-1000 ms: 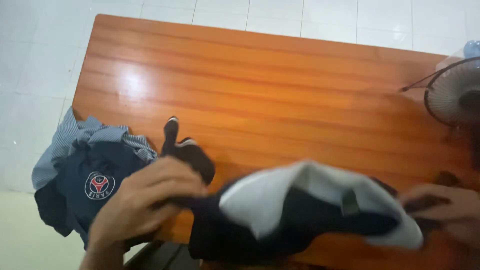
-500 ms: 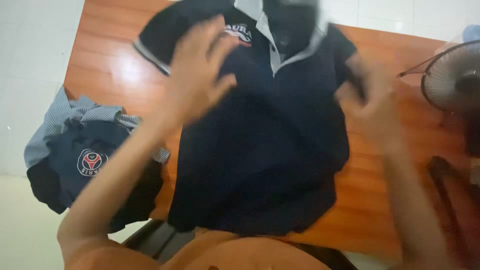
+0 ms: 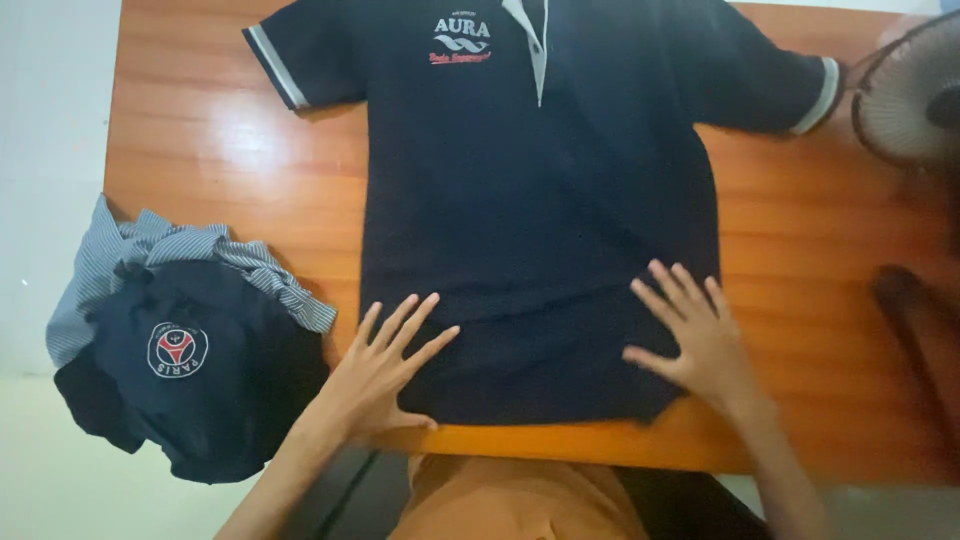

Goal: Smoothing a polo shirt on a table and then carefully placing it onto a clothes hanger.

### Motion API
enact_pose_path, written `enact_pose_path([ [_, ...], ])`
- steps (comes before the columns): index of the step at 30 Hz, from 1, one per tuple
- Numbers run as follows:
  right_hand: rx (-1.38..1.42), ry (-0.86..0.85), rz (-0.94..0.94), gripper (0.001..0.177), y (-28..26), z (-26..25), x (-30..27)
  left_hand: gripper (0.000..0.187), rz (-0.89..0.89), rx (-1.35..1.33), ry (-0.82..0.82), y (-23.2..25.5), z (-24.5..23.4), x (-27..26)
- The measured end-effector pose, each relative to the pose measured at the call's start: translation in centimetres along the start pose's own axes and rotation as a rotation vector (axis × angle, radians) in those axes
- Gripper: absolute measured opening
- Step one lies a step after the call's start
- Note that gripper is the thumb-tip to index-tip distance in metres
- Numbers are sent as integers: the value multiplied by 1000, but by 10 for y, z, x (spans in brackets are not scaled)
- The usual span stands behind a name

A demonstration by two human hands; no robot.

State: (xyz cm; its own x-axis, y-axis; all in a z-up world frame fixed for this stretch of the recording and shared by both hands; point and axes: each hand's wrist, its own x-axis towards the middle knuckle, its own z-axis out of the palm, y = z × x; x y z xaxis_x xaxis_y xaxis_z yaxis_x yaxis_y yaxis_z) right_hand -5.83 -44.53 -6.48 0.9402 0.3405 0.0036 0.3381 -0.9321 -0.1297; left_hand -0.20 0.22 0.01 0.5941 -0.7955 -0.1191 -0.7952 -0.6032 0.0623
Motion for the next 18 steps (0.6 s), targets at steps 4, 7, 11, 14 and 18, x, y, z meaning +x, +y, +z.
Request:
enact_pose_path([
  [4,72,69,47,80,-46,-29,3,95,13,-73,-30,3,5,-17],
  [7,141,1,-96,77,-66,-12,-15,54,65,-89,44,7,34,-24],
  [11,-11,196,-114,31,-34,11,-31,31,101,1,142,4,39,-35],
  [14,-89,219,-123,22,-38,-32,-23,35,-46,-154,-18,4,5,-43],
  [18,215,-33,-140,29,-45,-80,-18,50,-96,-434,-87,20,-82,-54],
])
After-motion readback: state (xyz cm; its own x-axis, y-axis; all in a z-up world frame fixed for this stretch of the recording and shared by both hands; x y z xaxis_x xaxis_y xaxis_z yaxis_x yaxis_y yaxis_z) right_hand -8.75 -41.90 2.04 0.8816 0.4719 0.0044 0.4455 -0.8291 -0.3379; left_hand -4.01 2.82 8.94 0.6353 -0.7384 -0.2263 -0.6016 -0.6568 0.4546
